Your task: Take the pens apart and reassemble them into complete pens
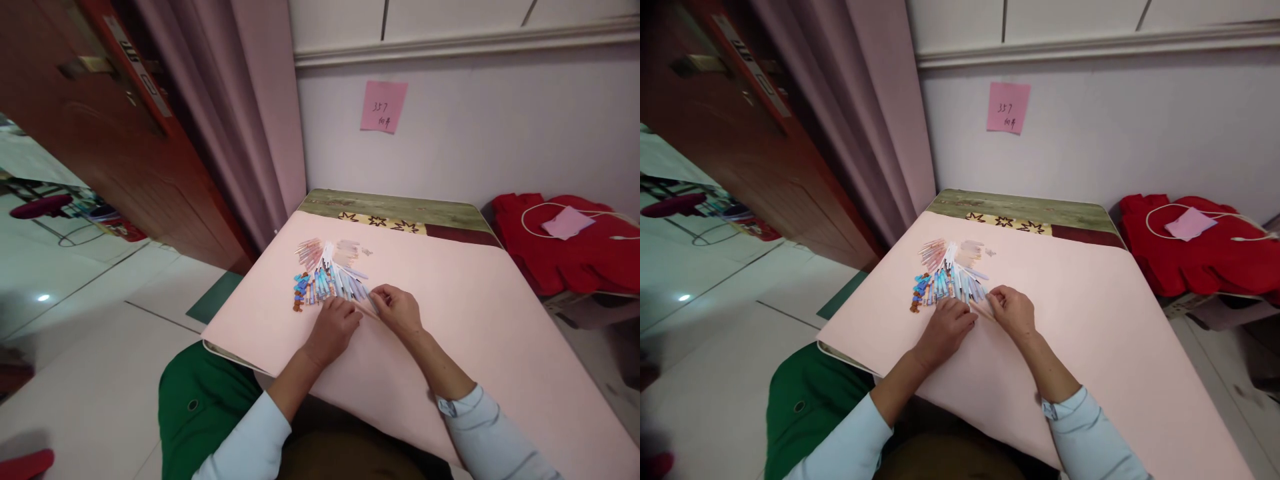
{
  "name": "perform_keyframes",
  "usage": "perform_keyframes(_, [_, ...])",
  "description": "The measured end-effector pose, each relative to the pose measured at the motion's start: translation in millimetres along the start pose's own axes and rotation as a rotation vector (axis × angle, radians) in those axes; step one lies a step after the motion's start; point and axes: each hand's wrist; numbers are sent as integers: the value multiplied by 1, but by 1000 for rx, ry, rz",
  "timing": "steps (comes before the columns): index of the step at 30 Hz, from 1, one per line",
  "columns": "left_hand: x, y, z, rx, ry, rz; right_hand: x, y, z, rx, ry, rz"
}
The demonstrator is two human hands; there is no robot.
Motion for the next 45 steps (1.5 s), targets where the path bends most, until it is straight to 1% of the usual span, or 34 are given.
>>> perform_keyframes(4, [1, 1, 0, 86, 90, -232, -1, 0, 2, -7, 24, 42])
perform_keyframes(7, [3, -1, 1, 149, 83, -342, -3, -1, 4, -29, 70, 111])
perform_keyframes(10, [3, -4, 1, 194, 58, -406, -5, -3, 5, -74, 130, 172])
perform_keyframes(14, [5, -6, -3, 226, 44, -458, -6, -2, 6, -114, 145, 210])
perform_keyframes(17, [10, -4, -5, 245, 50, -507, -6, 0, 7, -113, 144, 209])
perform_keyframes(21, [17, 1, -5, 202, 85, -558, -5, 0, 6, -100, 135, 173])
perform_keyframes(24, [18, 5, -3, 150, 70, -570, -5, -2, 4, -92, 116, 152])
perform_keyframes(27, [13, 8, -4, 82, 40, -524, -5, -3, 3, -85, 113, 144])
perform_keyframes(30, [6, 12, -7, 27, -24, -460, -5, -2, 4, -78, 115, 142])
perform_keyframes(33, [0, 15, -8, 3, -90, -444, -5, -1, 5, -69, 114, 134])
perform_keyframes(37, [-3, 16, -7, -52, -100, -436, -5, 1, 6, -74, 113, 131])
perform_keyframes(41, [4, 15, -3, -49, -133, -430, -5, 3, 7, -80, 112, 131])
perform_keyframes(45, [19, 21, 1, 18, -154, -463, -5, 4, 8, -75, 110, 131])
Point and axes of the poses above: each hand's wrist, its own x-axis towards the middle knuckle, its own z-axis out of the back of the hand, y = z × x, and after that the axes turned 14 degrees about -y, right-handed
